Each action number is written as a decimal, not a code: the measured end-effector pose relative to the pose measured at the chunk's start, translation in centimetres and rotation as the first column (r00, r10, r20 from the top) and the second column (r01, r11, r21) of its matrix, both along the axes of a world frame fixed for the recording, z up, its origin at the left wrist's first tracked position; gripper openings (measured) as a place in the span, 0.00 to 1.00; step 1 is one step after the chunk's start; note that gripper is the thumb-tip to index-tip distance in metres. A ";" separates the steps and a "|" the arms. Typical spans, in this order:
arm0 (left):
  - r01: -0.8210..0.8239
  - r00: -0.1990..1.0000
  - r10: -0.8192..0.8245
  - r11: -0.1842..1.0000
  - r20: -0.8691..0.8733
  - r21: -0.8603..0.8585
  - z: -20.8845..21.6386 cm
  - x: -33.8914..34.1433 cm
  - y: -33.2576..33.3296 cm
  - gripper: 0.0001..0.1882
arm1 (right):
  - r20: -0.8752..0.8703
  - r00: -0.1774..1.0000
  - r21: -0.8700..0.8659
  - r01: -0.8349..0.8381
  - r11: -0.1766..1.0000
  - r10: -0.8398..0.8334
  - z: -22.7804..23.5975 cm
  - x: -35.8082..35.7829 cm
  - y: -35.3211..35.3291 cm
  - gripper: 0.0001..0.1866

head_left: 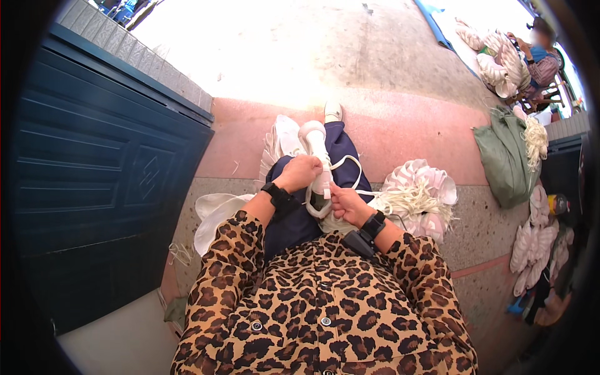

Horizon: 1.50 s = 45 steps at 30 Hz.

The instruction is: Lacing a white sneaker by hand.

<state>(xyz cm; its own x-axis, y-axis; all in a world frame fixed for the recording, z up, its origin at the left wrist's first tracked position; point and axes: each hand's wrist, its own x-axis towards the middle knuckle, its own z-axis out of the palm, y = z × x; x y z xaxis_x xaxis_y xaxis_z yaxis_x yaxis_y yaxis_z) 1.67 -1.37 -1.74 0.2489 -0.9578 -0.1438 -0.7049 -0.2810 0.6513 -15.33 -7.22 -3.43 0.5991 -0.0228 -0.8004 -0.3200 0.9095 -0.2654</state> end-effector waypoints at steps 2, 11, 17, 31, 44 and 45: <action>-0.097 0.981 0.112 0.990 -0.161 0.100 0.4 0.0 0.1 0.10 | -0.071 0.995 -0.081 -0.072 0.994 0.067 0.6 0.1 0.1 0.15; -0.371 0.855 0.337 0.929 -0.394 -0.011 -0.2 -1.5 1.3 0.12 | -0.107 0.958 -0.933 -0.189 0.305 0.266 3.1 0.9 -2.9 0.16; -0.370 0.832 0.337 0.929 -0.440 0.013 0.3 -1.5 0.7 0.16 | -0.003 0.964 -0.947 -0.089 0.309 0.268 -0.1 3.0 -3.4 0.11; -0.430 0.807 0.397 0.903 -0.438 0.027 -0.2 -1.9 0.9 0.19 | -0.121 0.924 -0.914 -0.246 0.322 0.363 -1.0 3.3 -4.3 0.13; -0.016 0.984 0.021 0.999 0.175 -0.034 0.0 2.4 -1.2 0.07 | 0.608 0.756 -0.098 0.375 0.922 -0.243 9.7 -5.1 -10.3 0.13; 0.008 0.990 -0.004 1.000 0.142 -0.028 0.1 2.4 -1.7 0.06 | 0.610 0.760 -0.135 0.380 0.915 -0.226 10.0 -5.6 -10.2 0.13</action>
<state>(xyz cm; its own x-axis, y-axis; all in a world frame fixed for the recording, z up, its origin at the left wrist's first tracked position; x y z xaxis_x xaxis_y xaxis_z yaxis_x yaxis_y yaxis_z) 4.11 -3.09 -1.67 0.2593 -0.9625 -0.0803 -0.7926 -0.2595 0.5518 -20.93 -17.45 6.61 0.8686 -0.4236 -0.2571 0.2425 0.8159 -0.5249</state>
